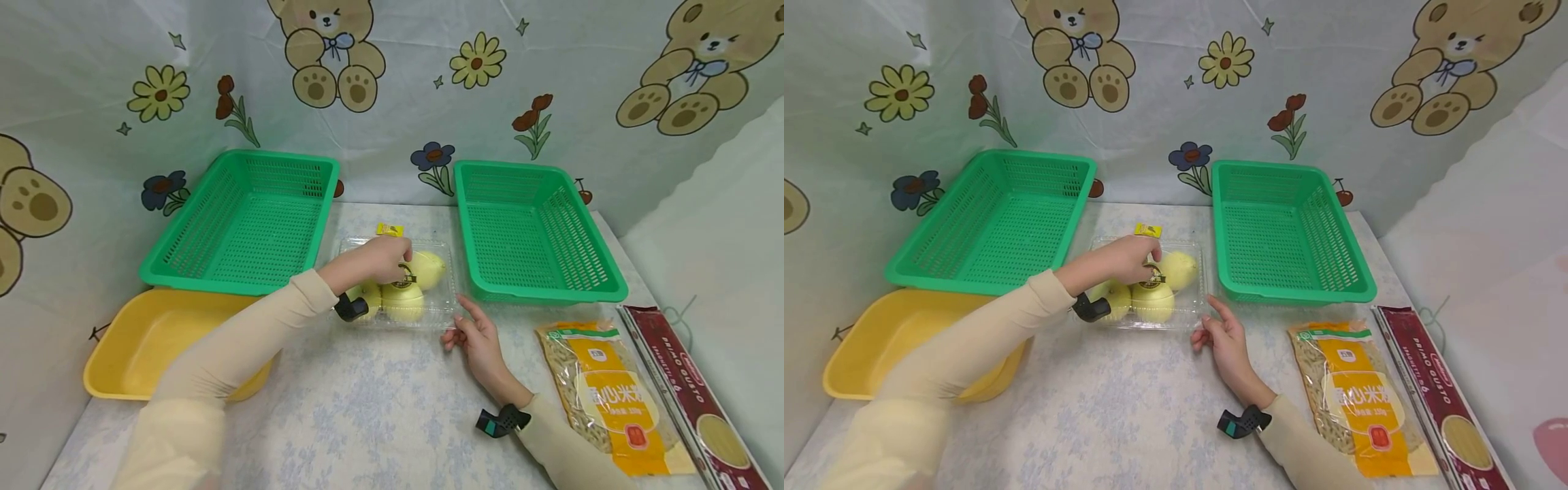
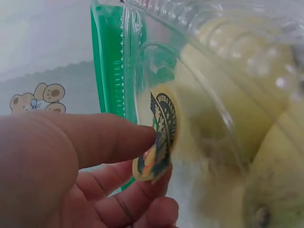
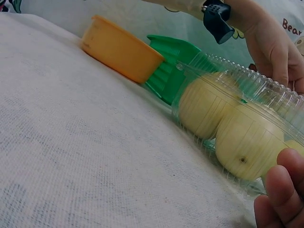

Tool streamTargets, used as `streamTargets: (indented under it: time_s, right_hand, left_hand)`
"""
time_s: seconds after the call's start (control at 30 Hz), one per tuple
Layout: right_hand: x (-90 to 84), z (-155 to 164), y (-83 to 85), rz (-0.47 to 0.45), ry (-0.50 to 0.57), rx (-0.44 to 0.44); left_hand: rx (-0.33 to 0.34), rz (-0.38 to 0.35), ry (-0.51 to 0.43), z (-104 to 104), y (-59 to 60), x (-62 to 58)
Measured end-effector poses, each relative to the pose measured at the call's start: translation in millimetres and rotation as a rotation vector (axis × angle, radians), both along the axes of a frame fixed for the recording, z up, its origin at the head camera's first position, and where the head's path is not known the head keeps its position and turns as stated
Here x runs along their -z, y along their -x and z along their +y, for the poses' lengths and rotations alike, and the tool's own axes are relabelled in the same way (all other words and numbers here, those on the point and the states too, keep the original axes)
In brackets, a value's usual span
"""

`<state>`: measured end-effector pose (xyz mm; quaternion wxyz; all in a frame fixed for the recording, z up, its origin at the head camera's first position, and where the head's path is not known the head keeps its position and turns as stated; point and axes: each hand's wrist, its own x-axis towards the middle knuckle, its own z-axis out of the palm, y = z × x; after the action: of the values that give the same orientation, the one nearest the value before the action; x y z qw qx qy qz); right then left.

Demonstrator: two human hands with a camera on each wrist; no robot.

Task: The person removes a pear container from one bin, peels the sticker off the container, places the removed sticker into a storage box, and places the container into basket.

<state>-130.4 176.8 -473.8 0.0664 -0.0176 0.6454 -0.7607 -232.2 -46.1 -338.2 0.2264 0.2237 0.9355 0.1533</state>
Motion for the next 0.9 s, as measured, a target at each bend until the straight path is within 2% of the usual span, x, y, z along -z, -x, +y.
streamTargets:
  time_s: [0.1, 0.23, 0.43, 0.57, 0.67, 0.8, 0.9]
  right_hand:
    - [-0.6, 0, -0.4, -0.005, -0.003, 0.003]
    - [-0.8, -1, -0.1, -0.010, 0.000, 0.007]
    - [-1.5, -2, -0.7, -0.014, 0.010, 0.005]
    - [-2.2, -2, -0.3, -0.019, 0.004, 0.010]
    - [-2.8, -3, -0.4, -0.027, -0.003, 0.012]
    - [-3.6, -4, -1.4, -0.031, -0.008, 0.006]
    - [-4.0, -4, -2.3, -0.028, -0.009, 0.004]
  left_hand:
    - [-0.005, 0.016, -0.035, -3, -2.9, 0.5]
    - [-0.044, 0.023, -0.116, -10, -8.8, -1.0]
    - [-0.096, 0.060, -0.202, -42, -28.3, -15.7]
    - [-0.142, 0.104, -0.259, -78, -50.7, -28.8]
    - [-0.184, 0.164, -0.271, -111, -70.1, -34.0]
    - [-0.262, 0.205, -0.250, -154, -96.9, -35.5]
    - [-0.329, 0.214, -0.251, -184, -117.1, -31.1]
